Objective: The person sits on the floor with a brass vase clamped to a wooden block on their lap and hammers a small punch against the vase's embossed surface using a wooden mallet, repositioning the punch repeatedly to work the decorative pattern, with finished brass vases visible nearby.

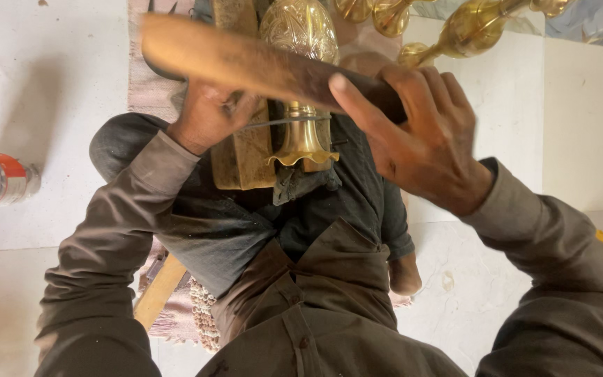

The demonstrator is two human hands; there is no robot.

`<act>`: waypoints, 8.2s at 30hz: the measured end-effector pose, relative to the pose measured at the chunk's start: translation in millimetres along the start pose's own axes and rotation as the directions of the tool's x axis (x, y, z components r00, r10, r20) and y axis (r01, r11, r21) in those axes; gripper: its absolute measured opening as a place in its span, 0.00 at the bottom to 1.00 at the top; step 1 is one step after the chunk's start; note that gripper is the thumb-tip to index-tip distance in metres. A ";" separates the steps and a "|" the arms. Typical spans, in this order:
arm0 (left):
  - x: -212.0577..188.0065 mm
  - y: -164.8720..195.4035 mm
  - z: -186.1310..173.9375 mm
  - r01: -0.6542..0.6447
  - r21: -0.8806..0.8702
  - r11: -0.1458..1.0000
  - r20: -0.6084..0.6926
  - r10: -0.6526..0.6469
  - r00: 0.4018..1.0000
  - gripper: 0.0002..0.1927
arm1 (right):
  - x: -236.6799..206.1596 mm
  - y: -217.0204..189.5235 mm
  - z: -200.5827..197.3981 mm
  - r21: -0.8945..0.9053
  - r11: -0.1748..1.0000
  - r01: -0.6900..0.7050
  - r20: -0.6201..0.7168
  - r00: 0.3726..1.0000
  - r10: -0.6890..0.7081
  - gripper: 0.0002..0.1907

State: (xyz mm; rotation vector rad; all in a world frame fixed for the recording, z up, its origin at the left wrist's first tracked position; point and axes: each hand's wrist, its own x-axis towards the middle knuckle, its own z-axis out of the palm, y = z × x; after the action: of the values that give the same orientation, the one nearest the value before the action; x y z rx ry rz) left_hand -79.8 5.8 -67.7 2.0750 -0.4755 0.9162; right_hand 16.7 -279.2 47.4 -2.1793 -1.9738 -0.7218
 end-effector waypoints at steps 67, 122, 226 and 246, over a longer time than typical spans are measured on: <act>-5.9 13.1 -0.2 0.056 -0.007 0.998 -0.113 -0.057 0.992 0.14 | 18.2 -13.4 -19.4 -0.064 0.998 -0.014 0.116 0.993 0.022 0.25; 113.3 21.0 -16.5 -0.281 0.044 0.959 0.699 0.172 0.694 0.20 | -26.9 -86.1 56.5 0.645 0.533 -0.548 -0.202 0.550 0.810 0.27; -10.3 98.5 69.0 0.333 -0.795 0.508 -0.291 -0.800 0.525 0.13 | -5.3 -69.7 46.5 0.717 -0.473 -0.513 0.697 0.546 0.465 0.32; -27.7 82.9 51.6 0.341 -0.847 0.408 -0.243 -0.867 0.434 0.13 | -31.2 -53.5 65.8 0.650 -0.608 -0.457 0.760 0.397 0.514 0.26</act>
State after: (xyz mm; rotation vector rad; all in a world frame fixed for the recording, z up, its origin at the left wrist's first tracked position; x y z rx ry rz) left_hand -125.1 -85.1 -66.7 0.8978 0.4039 0.7180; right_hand -18.4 -273.9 -35.7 -1.4153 -0.1377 0.8379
